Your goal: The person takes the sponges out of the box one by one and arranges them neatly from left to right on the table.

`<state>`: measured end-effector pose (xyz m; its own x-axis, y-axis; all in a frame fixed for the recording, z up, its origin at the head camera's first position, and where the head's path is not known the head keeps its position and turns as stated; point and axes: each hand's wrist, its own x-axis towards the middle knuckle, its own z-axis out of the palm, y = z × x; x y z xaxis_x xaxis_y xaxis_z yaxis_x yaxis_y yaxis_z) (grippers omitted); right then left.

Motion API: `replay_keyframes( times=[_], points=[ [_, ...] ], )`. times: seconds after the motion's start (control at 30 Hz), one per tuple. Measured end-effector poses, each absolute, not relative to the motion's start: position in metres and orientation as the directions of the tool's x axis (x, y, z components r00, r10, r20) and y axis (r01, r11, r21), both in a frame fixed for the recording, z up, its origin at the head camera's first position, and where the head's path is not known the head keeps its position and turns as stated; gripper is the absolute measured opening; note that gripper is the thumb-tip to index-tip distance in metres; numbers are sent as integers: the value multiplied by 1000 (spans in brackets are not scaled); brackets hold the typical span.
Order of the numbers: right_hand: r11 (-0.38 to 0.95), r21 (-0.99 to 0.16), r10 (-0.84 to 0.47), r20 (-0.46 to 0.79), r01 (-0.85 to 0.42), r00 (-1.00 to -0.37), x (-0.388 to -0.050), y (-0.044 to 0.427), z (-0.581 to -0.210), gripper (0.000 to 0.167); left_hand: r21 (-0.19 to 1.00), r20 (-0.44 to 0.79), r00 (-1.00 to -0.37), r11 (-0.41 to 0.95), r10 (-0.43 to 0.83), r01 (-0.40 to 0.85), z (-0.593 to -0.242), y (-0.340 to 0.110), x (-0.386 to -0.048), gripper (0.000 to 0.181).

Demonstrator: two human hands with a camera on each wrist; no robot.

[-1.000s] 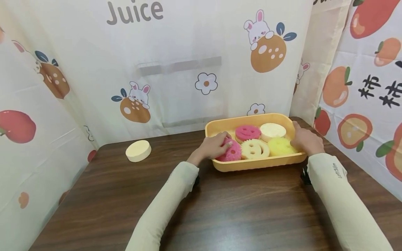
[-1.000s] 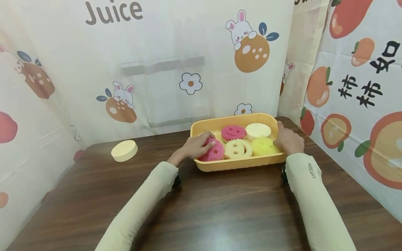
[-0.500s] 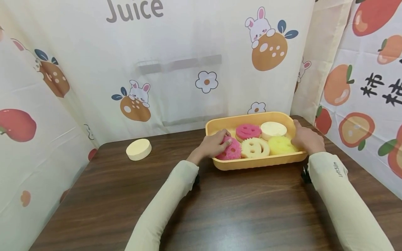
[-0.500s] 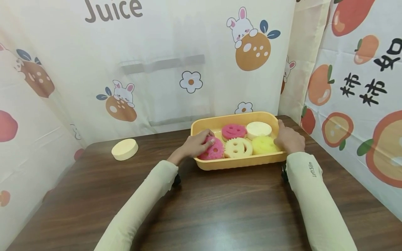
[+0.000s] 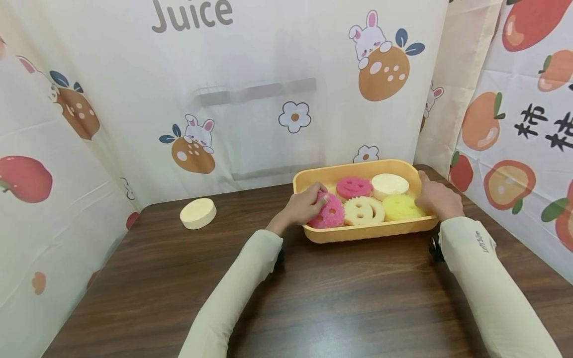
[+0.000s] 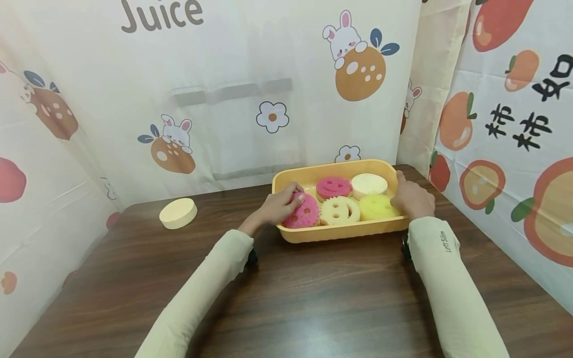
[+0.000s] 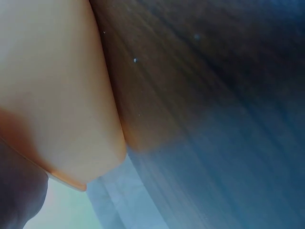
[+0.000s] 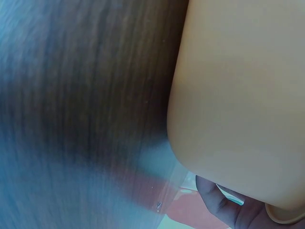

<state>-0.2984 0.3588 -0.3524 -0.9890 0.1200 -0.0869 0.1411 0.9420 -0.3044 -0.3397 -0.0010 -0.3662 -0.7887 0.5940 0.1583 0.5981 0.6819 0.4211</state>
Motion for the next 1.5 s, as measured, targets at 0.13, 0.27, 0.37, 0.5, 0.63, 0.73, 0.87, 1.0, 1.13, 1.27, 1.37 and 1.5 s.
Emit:
replay_keyframes(
  times=[0.13,0.27,0.37,0.5,0.63,0.73,0.87,1.0,1.13,1.27,1.37,1.5],
  points=[
    [943,-301,121,-91,144,-988,-297,359,-351,84,433,175,-791,675,587,597,-366,-1,-339,30],
    [941,-305,127,-91,149,-988,-297,359,-350,84,447,184,-792,669,581,594,-365,-1,-338,29],
    [940,-306,128,-85,148,-988,-297,359,-350,85,455,187,-797,668,574,589,-365,-1,-338,29],
    [942,-303,128,-75,145,-989,-299,359,-349,85,474,194,-803,662,564,580,-365,-1,-338,32],
    [942,-304,127,-77,144,-989,-299,360,-349,85,487,201,-807,658,555,574,-365,-1,-337,33],
    [942,-305,123,-83,143,-989,-300,359,-349,86,492,198,-811,660,551,568,-364,-1,-337,33],
    [941,-307,119,-82,139,-990,-302,358,-349,86,507,198,-817,656,542,559,-362,-3,-336,34],
    [942,-307,119,-77,138,-990,-303,357,-348,85,523,203,-817,646,540,556,-362,-3,-337,34],
    [943,-306,115,-81,134,-990,-302,357,-349,85,529,214,-812,634,544,564,-363,-5,-338,34],
    [943,-306,112,-85,133,-990,-301,356,-351,85,547,221,-812,620,541,562,-364,-6,-337,33],
    [942,-307,117,-85,137,-990,-300,356,-352,84,575,221,-813,601,538,555,-364,-7,-336,34],
    [943,-300,128,-75,145,-989,-297,357,-353,84,612,231,-806,563,544,555,-364,-5,-336,39]
  ],
)
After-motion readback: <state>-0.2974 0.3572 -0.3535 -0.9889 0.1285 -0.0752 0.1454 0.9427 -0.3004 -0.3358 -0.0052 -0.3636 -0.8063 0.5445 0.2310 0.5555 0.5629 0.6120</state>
